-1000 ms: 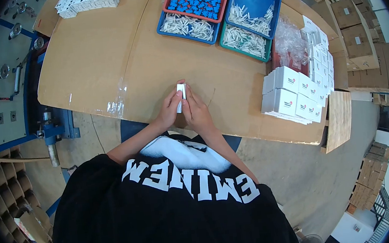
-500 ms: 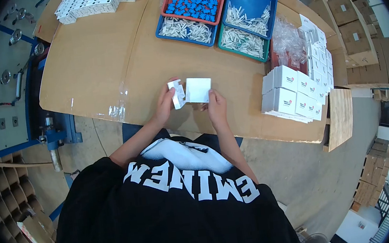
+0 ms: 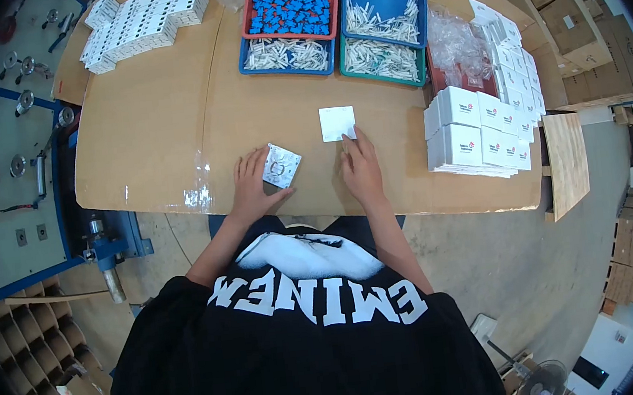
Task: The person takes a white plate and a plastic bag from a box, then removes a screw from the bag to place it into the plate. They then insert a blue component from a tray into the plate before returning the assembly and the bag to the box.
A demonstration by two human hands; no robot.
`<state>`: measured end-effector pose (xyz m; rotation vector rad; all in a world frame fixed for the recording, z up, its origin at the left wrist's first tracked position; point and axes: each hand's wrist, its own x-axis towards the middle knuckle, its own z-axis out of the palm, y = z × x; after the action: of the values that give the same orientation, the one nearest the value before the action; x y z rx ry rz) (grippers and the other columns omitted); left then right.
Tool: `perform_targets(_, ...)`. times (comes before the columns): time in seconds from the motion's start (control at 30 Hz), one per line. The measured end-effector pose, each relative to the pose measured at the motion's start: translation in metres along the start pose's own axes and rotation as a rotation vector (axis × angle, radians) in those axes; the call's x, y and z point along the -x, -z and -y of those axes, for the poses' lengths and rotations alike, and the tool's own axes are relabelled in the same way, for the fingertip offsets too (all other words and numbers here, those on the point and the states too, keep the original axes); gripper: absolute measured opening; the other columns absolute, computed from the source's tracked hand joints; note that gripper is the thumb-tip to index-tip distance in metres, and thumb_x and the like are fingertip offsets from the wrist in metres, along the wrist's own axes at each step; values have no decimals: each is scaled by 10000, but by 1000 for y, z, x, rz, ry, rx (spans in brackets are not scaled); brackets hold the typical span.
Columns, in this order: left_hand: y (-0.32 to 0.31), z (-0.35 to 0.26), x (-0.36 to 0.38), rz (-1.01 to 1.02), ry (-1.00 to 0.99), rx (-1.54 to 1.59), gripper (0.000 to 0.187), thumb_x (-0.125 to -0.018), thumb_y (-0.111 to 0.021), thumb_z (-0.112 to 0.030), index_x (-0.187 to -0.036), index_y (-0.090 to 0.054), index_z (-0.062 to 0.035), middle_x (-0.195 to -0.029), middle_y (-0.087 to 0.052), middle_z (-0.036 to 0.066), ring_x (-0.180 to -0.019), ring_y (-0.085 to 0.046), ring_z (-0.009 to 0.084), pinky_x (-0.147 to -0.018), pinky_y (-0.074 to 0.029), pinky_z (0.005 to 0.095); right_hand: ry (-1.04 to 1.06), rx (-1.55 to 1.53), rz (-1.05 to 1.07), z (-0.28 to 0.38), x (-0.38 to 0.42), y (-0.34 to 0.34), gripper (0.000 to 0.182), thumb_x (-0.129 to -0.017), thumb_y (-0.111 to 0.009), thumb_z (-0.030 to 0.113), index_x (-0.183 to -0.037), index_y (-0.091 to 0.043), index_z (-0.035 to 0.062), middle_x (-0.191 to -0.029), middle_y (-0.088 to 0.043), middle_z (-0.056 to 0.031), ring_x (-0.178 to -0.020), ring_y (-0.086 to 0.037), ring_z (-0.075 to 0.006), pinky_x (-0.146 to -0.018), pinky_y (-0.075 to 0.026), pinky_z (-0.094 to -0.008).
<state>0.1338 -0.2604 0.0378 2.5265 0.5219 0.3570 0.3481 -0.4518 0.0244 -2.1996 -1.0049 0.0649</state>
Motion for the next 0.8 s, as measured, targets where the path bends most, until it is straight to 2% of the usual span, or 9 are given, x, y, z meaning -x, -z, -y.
perform_targets(0.07,-3,-4,-10,-94,21,0,1035,-679,-869,-523,-1471,-433,-21,-1392,-470,231,-1343,-412,390,-1165,-273,537,108,98,56,1,-6,-8,408,-965,-622,187,-1352,-619,61,-1540,-445,-166,-1420,-404,-384,-1144,-370,-462)
perform_targets(0.2,-23,-7,-35,-202,87,-54,1050,-642,-860,-598,-1435,-477,-27,-1305,-497,209,-1256,-452,382,-1106,-315,538,100,282,78,5,-6,-13,427,-966,-622,235,-1361,-618,72,-1517,-471,-162,-1420,-410,-380,-1151,-345,-510)
perform_targets(0.4,-38,-5,-68,-335,188,-136,1052,-639,-855,-624,-1430,-482,-38,-1307,-492,192,-1253,-443,382,-1081,-321,525,62,175,93,10,17,2,446,-939,-655,249,-1353,-627,86,-1495,-492,-153,-1398,-432,-370,-1142,-357,-491)
perform_targets(0.47,-38,-7,-67,-323,206,-149,1069,-648,-853,-626,-1451,-461,-41,-1330,-480,198,-1259,-437,383,-1085,-315,528,55,133,40,7,23,4,372,-932,-664,219,-1274,-664,74,-1491,-494,-150,-1395,-430,-386,-1141,-372,-475)
perform_targets(0.57,-34,-12,-64,-341,129,-120,1011,-719,-831,-579,-1476,-430,-42,-1412,-423,233,-1307,-406,415,-1110,-287,541,71,40,-128,4,23,15,240,-938,-660,204,-1110,-692,41,-1351,-588,-167,-1287,-523,-372,-1041,-452,-445)
perform_targets(0.63,-34,-19,-58,-354,62,-78,855,-808,-793,-474,-1460,-452,-38,-1463,-372,264,-1350,-370,442,-1123,-278,555,-116,-119,-37,6,19,32,183,-962,-644,207,-945,-662,26,-1099,-665,-178,-1021,-641,-340,-845,-516,-428)
perform_targets(0.67,-39,-23,-54,-350,42,-79,855,-808,-793,-474,-1460,-452,-38,-1463,-372,264,-1350,-370,442,-1123,-278,555,-124,-120,-56,9,14,43,183,-962,-644,207,-945,-662,26,-1099,-665,-178,-1021,-641,-340,-845,-516,-428)
perform_targets(0.73,-48,-32,-48,-246,-185,-51,729,-835,-771,-411,-1407,-513,-42,-1438,-420,234,-1331,-406,422,-1106,-312,550,-215,-200,-97,21,-2,72,242,-974,-651,235,-852,-631,27,-809,-650,-160,-719,-632,-339,-639,-490,-442)
perform_targets(0.8,-59,-50,-51,-119,-290,18,676,-844,-762,-397,-1376,-540,-43,-1415,-452,211,-1309,-436,399,-1094,-333,537,-204,-177,-127,17,-23,98,290,-974,-657,256,-802,-619,26,-745,-630,-163,-657,-613,-351,-594,-469,-450)
